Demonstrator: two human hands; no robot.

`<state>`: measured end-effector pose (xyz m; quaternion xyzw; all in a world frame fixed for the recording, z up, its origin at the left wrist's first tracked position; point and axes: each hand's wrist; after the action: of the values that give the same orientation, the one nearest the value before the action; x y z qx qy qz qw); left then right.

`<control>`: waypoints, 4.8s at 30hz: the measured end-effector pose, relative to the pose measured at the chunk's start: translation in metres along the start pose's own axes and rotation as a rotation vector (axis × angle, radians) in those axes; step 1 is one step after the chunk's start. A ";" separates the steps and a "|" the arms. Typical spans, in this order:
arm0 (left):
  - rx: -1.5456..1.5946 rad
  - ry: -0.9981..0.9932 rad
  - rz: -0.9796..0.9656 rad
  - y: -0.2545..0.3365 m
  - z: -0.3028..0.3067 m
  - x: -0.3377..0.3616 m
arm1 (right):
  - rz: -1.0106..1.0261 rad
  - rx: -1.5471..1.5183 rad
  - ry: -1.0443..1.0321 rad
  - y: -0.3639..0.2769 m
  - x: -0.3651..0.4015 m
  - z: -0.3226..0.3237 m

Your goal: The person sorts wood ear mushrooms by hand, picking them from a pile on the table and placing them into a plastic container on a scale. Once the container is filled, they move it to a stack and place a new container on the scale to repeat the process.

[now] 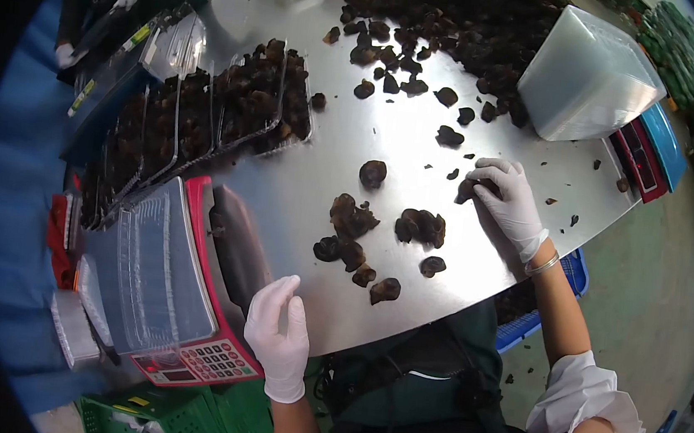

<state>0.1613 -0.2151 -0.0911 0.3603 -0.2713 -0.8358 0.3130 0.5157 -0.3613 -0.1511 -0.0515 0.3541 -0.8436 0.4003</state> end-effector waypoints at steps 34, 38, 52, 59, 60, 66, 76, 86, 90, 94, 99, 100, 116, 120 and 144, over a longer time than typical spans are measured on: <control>0.297 0.057 0.089 -0.021 -0.084 -0.042 | 0.395 -0.087 -0.299 -0.103 -0.021 -0.054; 0.410 0.075 0.146 -0.021 -0.085 -0.041 | 0.222 -0.143 -0.187 -0.083 -0.013 -0.028; 0.644 0.191 0.312 -0.024 -0.084 -0.044 | 0.521 0.332 -0.325 -0.127 -0.033 -0.079; 0.677 0.194 0.282 -0.025 -0.083 -0.041 | 0.294 -0.282 -0.341 -0.120 -0.022 -0.026; 0.496 0.125 0.195 -0.025 -0.082 -0.040 | 0.148 -0.395 -0.272 -0.121 -0.006 0.001; 0.146 -0.063 0.010 -0.020 -0.082 -0.042 | -0.417 0.077 0.408 -0.010 0.097 0.098; -0.252 -0.122 -0.106 -0.013 -0.102 -0.051 | -0.092 -0.296 -0.093 -0.083 0.053 -0.013; 0.241 0.047 0.011 0.002 -0.079 -0.042 | -0.073 -0.379 -0.306 -0.074 0.030 -0.007; 0.277 -0.054 0.006 0.011 -0.069 -0.011 | 0.038 -0.306 -0.263 -0.060 0.063 0.002; 0.106 -0.203 -0.075 0.020 -0.072 0.007 | 0.128 -0.103 -0.297 -0.061 0.077 0.006; -0.146 -0.287 -0.216 0.026 -0.068 0.013 | 0.028 0.217 -0.417 -0.083 0.079 0.026; -0.148 -0.283 -0.219 0.025 -0.069 0.013 | 0.032 0.217 -0.414 -0.084 0.079 0.024; 0.004 -0.151 -0.174 0.018 -0.090 0.016 | 0.498 -0.146 -0.463 -0.073 0.043 -0.023; -0.002 -0.185 -0.205 0.020 -0.091 0.013 | 0.402 -0.322 -0.386 -0.081 0.013 -0.018; -0.161 -0.572 0.091 0.060 -0.079 -0.009 | 0.380 0.088 -0.334 -0.074 0.050 -0.015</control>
<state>0.2468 -0.2658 -0.0929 0.0715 -0.2974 -0.9073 0.2885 0.4291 -0.3570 -0.1250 -0.1054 0.2494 -0.7475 0.6066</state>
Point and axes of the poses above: each hand's wrist, its own x-axis away from the middle knuckle, its own z-axis out of the back of the hand, y = z × x, and after that the axes turned 9 degrees about -z, right-handed
